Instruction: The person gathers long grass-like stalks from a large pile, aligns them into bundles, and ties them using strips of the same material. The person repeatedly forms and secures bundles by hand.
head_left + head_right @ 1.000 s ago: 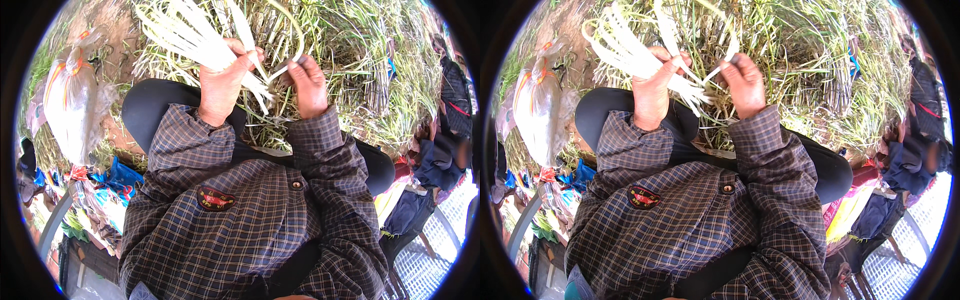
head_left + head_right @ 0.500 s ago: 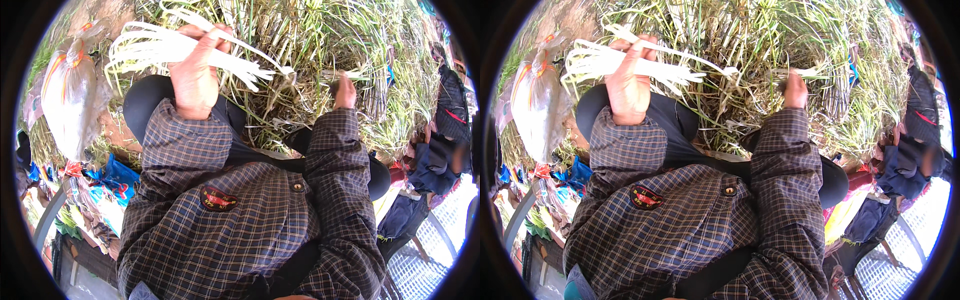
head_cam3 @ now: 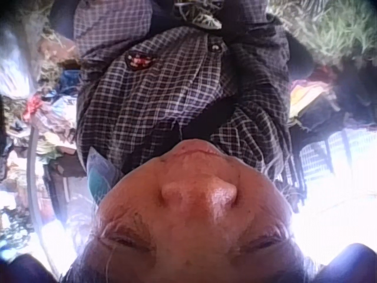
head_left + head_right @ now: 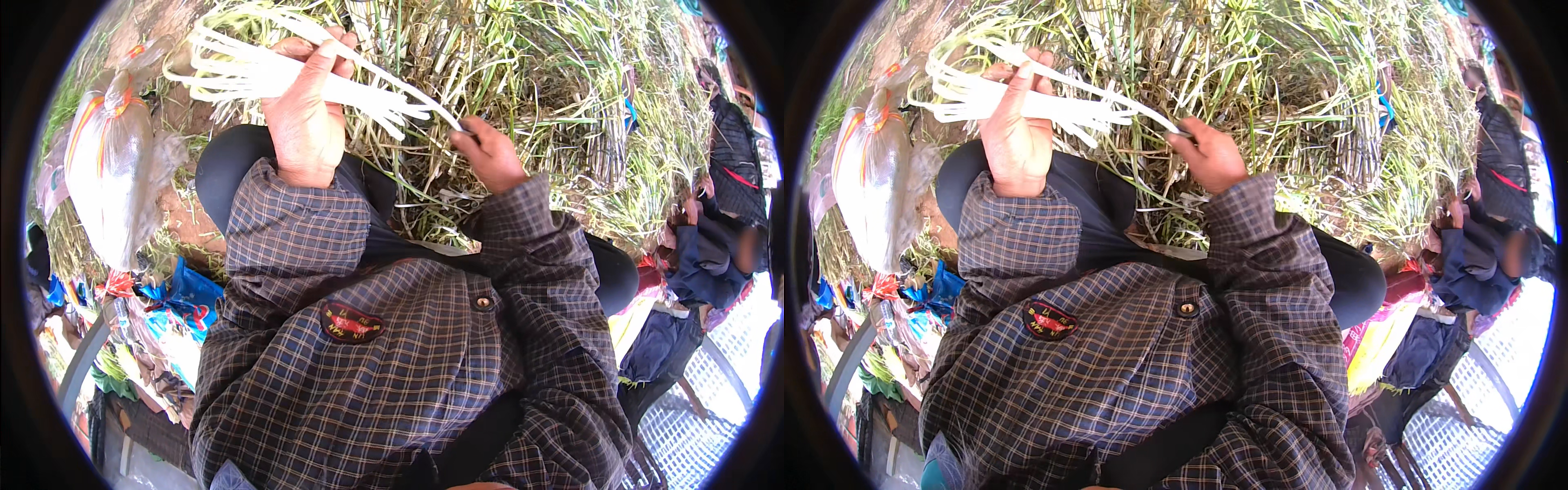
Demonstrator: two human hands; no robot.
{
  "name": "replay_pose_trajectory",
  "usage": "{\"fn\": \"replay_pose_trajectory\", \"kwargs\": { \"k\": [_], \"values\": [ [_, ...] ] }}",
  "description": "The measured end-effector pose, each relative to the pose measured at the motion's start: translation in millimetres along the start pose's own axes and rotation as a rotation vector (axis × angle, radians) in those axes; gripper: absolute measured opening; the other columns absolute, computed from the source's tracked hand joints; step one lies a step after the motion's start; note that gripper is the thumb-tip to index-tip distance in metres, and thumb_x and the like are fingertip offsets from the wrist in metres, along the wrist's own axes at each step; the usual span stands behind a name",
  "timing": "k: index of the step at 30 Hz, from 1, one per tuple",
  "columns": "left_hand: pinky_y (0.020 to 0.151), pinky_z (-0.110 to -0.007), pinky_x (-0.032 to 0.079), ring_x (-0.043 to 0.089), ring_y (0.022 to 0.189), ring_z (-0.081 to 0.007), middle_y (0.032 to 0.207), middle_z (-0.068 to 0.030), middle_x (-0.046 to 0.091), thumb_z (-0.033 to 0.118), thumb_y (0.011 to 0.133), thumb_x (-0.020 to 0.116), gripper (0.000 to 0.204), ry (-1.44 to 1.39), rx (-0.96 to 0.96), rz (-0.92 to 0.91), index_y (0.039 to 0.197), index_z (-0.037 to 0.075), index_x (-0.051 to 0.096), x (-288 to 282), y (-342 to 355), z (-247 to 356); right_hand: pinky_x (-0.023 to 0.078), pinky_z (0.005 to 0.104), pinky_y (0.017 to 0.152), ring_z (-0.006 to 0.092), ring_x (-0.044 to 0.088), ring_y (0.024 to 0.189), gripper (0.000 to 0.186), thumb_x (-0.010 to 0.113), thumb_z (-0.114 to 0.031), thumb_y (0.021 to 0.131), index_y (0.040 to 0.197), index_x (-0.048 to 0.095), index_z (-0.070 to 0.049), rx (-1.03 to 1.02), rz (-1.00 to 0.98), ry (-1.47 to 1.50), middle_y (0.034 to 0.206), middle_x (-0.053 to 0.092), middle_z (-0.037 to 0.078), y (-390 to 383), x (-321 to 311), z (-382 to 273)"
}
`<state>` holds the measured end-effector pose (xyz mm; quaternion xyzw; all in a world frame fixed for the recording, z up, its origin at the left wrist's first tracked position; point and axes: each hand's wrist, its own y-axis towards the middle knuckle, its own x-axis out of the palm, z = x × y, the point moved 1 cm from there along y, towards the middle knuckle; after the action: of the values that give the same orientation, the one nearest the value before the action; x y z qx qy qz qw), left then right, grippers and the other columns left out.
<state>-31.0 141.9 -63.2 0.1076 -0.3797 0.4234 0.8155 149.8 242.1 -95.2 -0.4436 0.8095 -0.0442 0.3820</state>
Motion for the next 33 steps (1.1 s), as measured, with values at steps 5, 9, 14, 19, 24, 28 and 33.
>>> {"fn": "replay_pose_trajectory", "kwargs": {
  "k": [5,9,14,19,24,28,33],
  "values": [
    [0.065,-0.026,0.048,0.056,0.089,-0.0218,0.104,-0.0128,0.052,-0.002,0.076,0.055,0.01,0.055,-0.243,-0.132,0.079,0.006,0.05,5.9,-18.8,-24.8,0.042,0.0301,0.049,0.0182,0.053,0.052,0.023,0.053,-0.025,0.081,0.084,0.054,-0.002,-0.227,0.214,0.109,0.06,0.054,0.01,-9.5,-12.0,-7.1],
    [0.064,-0.025,0.047,0.057,0.082,-0.0201,0.09,-0.0117,0.056,0.003,0.079,0.054,0.008,-0.017,-0.443,-0.135,0.085,0.004,0.049,9.0,-33.1,-42.9,0.042,0.0321,0.048,0.0255,0.054,0.052,0.022,0.053,-0.027,0.081,0.085,0.054,-0.005,-0.331,0.164,0.086,0.061,0.052,0.013,-17.4,-5.1,-35.2],
    [0.058,-0.025,0.04,0.052,0.068,-0.018,0.07,-0.005,0.051,0.013,0.084,0.048,0.01,-0.14,-0.29,-0.133,0.09,0.005,0.048,-0.4,-18.0,-34.3,0.041,0.0301,0.048,0.0196,0.052,0.051,0.021,0.049,-0.02,0.084,0.087,0.053,0.001,-0.348,0.036,0.243,0.059,0.051,0.012,-39.8,-12.3,-37.0],
    [0.056,-0.024,0.038,0.049,0.066,-0.0171,0.069,-0.0045,0.05,0.015,0.084,0.048,0.01,-0.172,-0.099,0.007,0.09,0.006,0.048,-10.6,1.9,-19.0,0.037,0.0228,0.047,0.0086,0.046,0.056,0.014,0.051,-0.014,0.084,0.085,0.057,-0.002,-0.195,0.144,0.381,0.065,0.053,0.003,-67.9,-22.9,5.4],
    [0.057,-0.023,0.039,0.051,0.07,-0.017,0.073,-0.0059,0.052,0.015,0.084,0.049,0.011,-0.12,0.102,0.14,0.092,0.006,0.047,-16.9,15.4,2.5,0.044,0.0292,0.059,0.018,0.054,0.064,0.028,0.054,-0.028,0.08,0.093,0.057,-0.003,0.342,0.149,-0.306,0.073,0.059,0.008,-74.4,-29.0,50.8],
    [0.061,-0.023,0.042,0.052,0.078,-0.0175,0.082,-0.007,0.052,0.012,0.084,0.048,0.01,-0.158,0.071,0.061,0.092,0.006,0.047,-17.5,13.5,8.1,0.044,0.0339,0.073,0.0231,0.054,0.084,0.031,0.05,-0.029,0.082,0.101,0.054,-0.005,0.02,0.307,-0.521,0.09,0.058,0.014,-71.8,-30.0,41.9],
    [0.064,-0.026,0.044,0.053,0.083,-0.0184,0.085,-0.0074,0.053,0.008,0.083,0.05,0.008,-0.181,-0.099,-0.094,0.09,0.007,0.048,0.9,-11.8,-20.2,0.039,0.0348,0.083,0.0236,0.049,0.096,0.032,0.032,-0.028,0.089,0.101,0.05,-0.004,-0.235,0.633,0.609,0.102,0.053,0.014,-53.0,-15.5,-13.9]
  ]
}}
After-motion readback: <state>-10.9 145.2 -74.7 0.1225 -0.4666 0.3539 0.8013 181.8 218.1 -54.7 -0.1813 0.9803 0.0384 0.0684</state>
